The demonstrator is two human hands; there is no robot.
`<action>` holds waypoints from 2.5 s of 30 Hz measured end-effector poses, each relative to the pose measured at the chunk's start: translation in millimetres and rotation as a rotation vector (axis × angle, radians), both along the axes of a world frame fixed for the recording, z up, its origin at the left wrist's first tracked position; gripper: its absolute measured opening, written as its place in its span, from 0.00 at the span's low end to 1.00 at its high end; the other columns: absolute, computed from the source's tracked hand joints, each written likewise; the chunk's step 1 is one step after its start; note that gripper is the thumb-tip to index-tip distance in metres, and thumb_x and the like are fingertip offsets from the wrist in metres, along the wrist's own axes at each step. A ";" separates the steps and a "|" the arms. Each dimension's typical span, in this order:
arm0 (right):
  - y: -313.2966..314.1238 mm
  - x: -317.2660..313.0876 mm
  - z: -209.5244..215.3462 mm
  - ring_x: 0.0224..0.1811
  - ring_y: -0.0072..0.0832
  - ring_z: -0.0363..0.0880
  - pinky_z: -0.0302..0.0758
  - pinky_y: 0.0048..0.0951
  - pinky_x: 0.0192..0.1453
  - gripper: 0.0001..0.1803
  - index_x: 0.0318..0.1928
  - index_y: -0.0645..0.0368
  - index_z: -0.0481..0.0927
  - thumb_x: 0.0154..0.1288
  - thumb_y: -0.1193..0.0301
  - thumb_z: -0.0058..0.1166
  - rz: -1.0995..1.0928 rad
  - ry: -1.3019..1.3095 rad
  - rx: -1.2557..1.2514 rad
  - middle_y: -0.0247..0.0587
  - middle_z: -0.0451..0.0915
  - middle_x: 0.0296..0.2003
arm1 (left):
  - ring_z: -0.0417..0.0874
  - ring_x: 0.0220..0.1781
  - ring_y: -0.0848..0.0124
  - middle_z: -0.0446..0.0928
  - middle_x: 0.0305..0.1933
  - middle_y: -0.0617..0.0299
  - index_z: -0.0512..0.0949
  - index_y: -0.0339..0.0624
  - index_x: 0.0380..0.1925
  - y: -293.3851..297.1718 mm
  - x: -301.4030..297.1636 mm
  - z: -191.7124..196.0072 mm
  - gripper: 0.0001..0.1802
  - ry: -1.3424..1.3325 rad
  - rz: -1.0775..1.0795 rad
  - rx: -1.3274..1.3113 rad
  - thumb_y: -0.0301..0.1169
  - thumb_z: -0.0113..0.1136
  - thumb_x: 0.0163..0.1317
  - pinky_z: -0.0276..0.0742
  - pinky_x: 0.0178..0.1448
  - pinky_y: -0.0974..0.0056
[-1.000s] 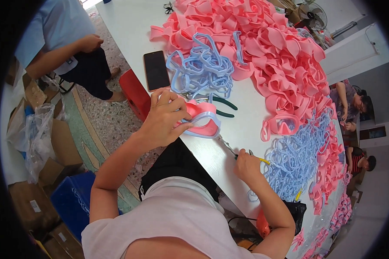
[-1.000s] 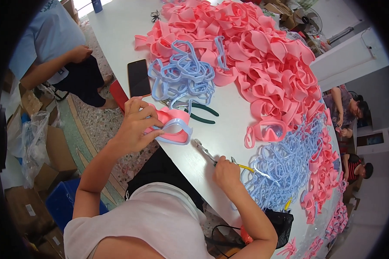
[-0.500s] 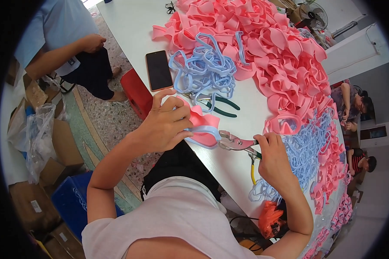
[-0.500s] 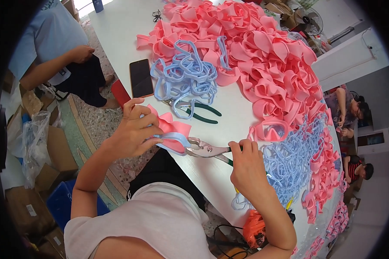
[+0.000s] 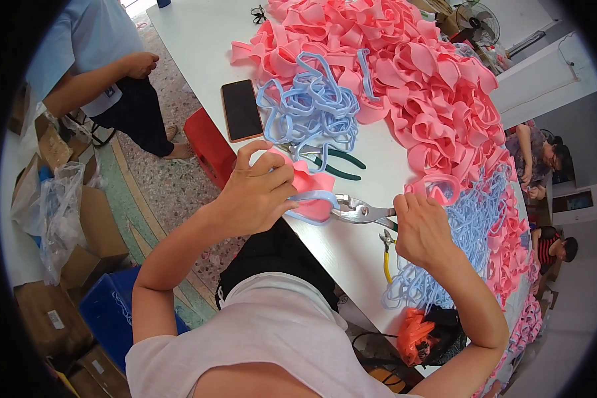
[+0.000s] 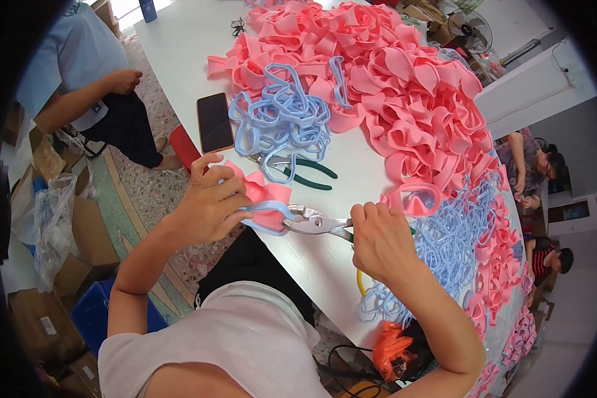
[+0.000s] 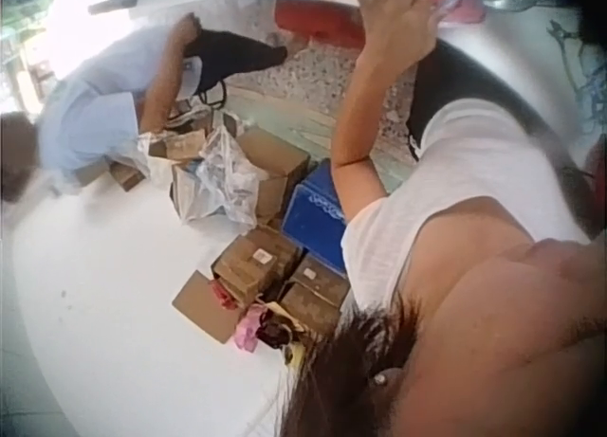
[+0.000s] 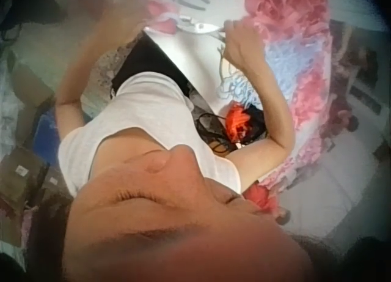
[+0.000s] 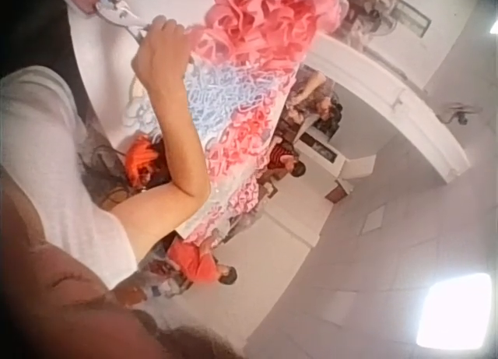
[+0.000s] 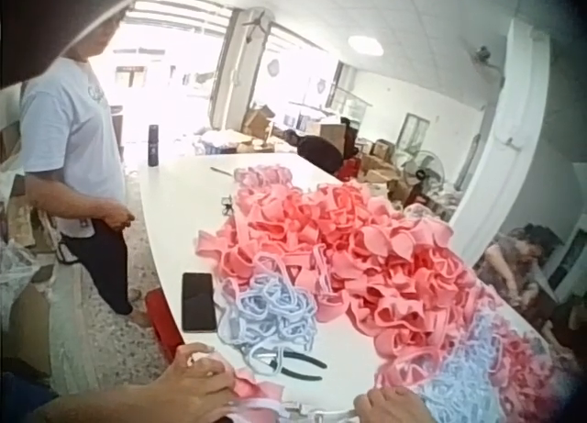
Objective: Assembling the components of a pair of pink swimming goggles.
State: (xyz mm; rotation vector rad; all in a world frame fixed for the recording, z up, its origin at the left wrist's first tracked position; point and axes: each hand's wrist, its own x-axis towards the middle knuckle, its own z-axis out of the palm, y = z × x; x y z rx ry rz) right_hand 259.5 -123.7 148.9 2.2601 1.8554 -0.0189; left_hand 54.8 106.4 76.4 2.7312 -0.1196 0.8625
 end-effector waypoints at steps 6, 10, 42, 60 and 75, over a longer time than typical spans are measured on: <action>4.3 -12.3 7.8 0.32 0.39 0.73 0.67 0.37 0.39 0.09 0.33 0.61 0.71 0.48 0.75 0.52 0.027 -0.178 0.221 0.44 0.72 0.27 | 0.71 0.48 0.63 0.73 0.37 0.64 0.83 0.43 0.30 -0.9 1.8 3.6 0.11 0.047 0.067 -0.065 0.34 0.70 0.47 0.55 0.68 0.46; 0.6 -13.8 4.0 0.34 0.40 0.73 0.67 0.37 0.40 0.09 0.33 0.61 0.71 0.48 0.76 0.51 -0.043 -0.189 0.117 0.45 0.72 0.29 | 0.71 0.48 0.62 0.73 0.36 0.63 0.82 0.42 0.29 -2.6 3.5 5.0 0.11 0.052 0.078 -0.103 0.34 0.71 0.46 0.54 0.68 0.46; 55.3 21.4 11.2 0.41 0.31 0.73 0.68 0.32 0.43 0.05 0.33 0.55 0.73 0.58 0.69 0.51 0.372 -0.554 0.268 0.36 0.72 0.30 | 0.72 0.52 0.60 0.74 0.37 0.60 0.81 0.40 0.26 -18.3 23.5 -5.4 0.10 0.089 0.074 -0.073 0.32 0.70 0.45 0.58 0.60 0.49; 29.0 43.3 -18.6 0.40 0.39 0.75 0.74 0.36 0.41 0.07 0.35 0.60 0.73 0.53 0.77 0.53 -0.068 -0.169 0.149 0.44 0.74 0.32 | 0.70 0.47 0.61 0.74 0.34 0.63 0.82 0.42 0.28 -11.2 28.9 -5.9 0.09 0.085 0.204 -0.306 0.31 0.71 0.48 0.59 0.58 0.54; 5.0 9.7 -65.9 0.49 0.52 0.73 0.71 0.44 0.54 0.27 0.53 0.68 0.70 0.48 0.89 0.44 -0.360 0.576 0.354 0.57 0.74 0.45 | 0.68 0.45 0.65 0.77 0.32 0.65 0.83 0.39 0.29 -14.7 53.8 -36.0 0.10 -0.017 0.390 -0.934 0.35 0.70 0.56 0.66 0.53 0.62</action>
